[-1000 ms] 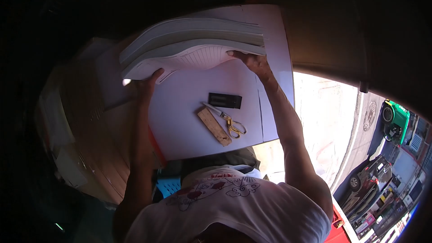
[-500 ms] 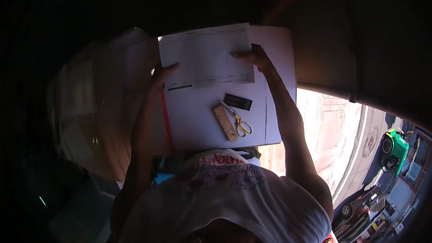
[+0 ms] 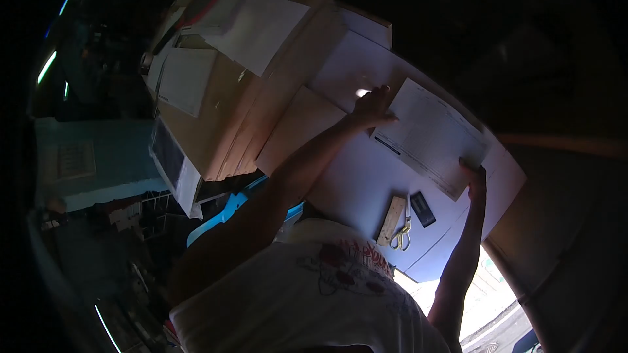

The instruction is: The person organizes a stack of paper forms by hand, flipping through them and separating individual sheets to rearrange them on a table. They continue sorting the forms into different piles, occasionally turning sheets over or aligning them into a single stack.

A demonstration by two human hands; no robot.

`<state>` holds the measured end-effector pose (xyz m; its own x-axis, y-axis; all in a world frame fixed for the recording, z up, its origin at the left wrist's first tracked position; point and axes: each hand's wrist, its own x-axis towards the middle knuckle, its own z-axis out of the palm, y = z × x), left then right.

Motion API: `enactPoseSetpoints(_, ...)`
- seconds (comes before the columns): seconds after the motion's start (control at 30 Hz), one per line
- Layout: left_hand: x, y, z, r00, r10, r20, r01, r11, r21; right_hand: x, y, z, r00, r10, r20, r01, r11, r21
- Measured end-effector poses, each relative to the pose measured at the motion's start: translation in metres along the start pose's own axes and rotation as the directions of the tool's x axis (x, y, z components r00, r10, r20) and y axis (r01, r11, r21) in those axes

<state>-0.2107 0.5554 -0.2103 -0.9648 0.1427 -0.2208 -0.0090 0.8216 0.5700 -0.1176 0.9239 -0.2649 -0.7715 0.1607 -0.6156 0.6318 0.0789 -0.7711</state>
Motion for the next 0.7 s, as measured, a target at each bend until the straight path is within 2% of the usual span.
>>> enactPoseSetpoints(0.03,-0.014,0.011,-0.016,0.996,0.046,-0.076,-0.035,0.988,0.149,-0.004,0.010,-0.012,0.999,0.033,0.036,-0.033,0.999,-0.003)
enactPoseSetpoints(0.07,-0.018,0.003,-0.033,0.941,0.224,-0.254,-0.181,0.967,0.180,0.001,0.013,-0.020,0.996,0.060,0.071,-0.060,0.998,-0.002)
enactPoseSetpoints(0.1,-0.022,-0.003,-0.057,0.866,0.317,-0.386,-0.221,0.936,0.274,0.010,0.011,-0.017,0.991,0.064,0.118,-0.066,0.998,0.012)
enactPoseSetpoints(0.13,-0.030,-0.009,-0.085,0.748,0.429,-0.506,-0.228,0.883,0.410,0.009,0.014,-0.014,0.992,0.069,0.108,-0.072,0.997,0.023)
enactPoseSetpoints(0.2,-0.047,-0.014,-0.143,0.679,0.452,-0.578,-0.020,0.799,0.601,0.009,0.010,-0.012,0.994,0.060,0.086,-0.064,0.997,0.043)
enactPoseSetpoints(0.27,-0.051,-0.038,-0.182,0.670,0.387,-0.634,0.145,0.769,0.623,0.005,0.005,-0.012,0.995,0.048,0.084,-0.054,0.996,0.070)
enactPoseSetpoints(0.37,-0.052,-0.079,-0.213,0.739,0.173,-0.651,0.297,0.784,0.545,-0.001,0.002,-0.006,0.997,0.037,0.075,-0.042,0.996,0.078)
enactPoseSetpoints(0.47,-0.051,-0.101,-0.232,0.884,0.031,-0.467,0.221,0.852,0.475,-0.005,0.000,-0.003,0.997,0.052,0.056,-0.056,0.996,0.065)
enactPoseSetpoints(0.57,-0.045,-0.117,-0.239,0.856,0.209,-0.473,0.136,0.791,0.596,0.003,0.009,-0.004,0.995,0.034,0.094,-0.039,0.998,0.049)
enactPoseSetpoints(0.63,-0.049,-0.101,-0.251,0.781,0.309,-0.542,0.132,0.768,0.627,0.001,0.010,-0.015,0.994,0.029,0.109,-0.032,0.999,0.029)
enactPoseSetpoints(0.67,-0.052,-0.088,-0.257,0.773,0.252,-0.582,0.168,0.804,0.571,-0.005,0.006,-0.012,0.993,0.033,0.109,-0.035,0.999,0.020)
enactPoseSetpoints(0.7,-0.054,-0.080,-0.261,0.745,0.281,-0.606,0.143,0.819,0.556,-0.009,-0.002,-0.007,0.993,0.030,0.114,-0.032,0.999,0.015)
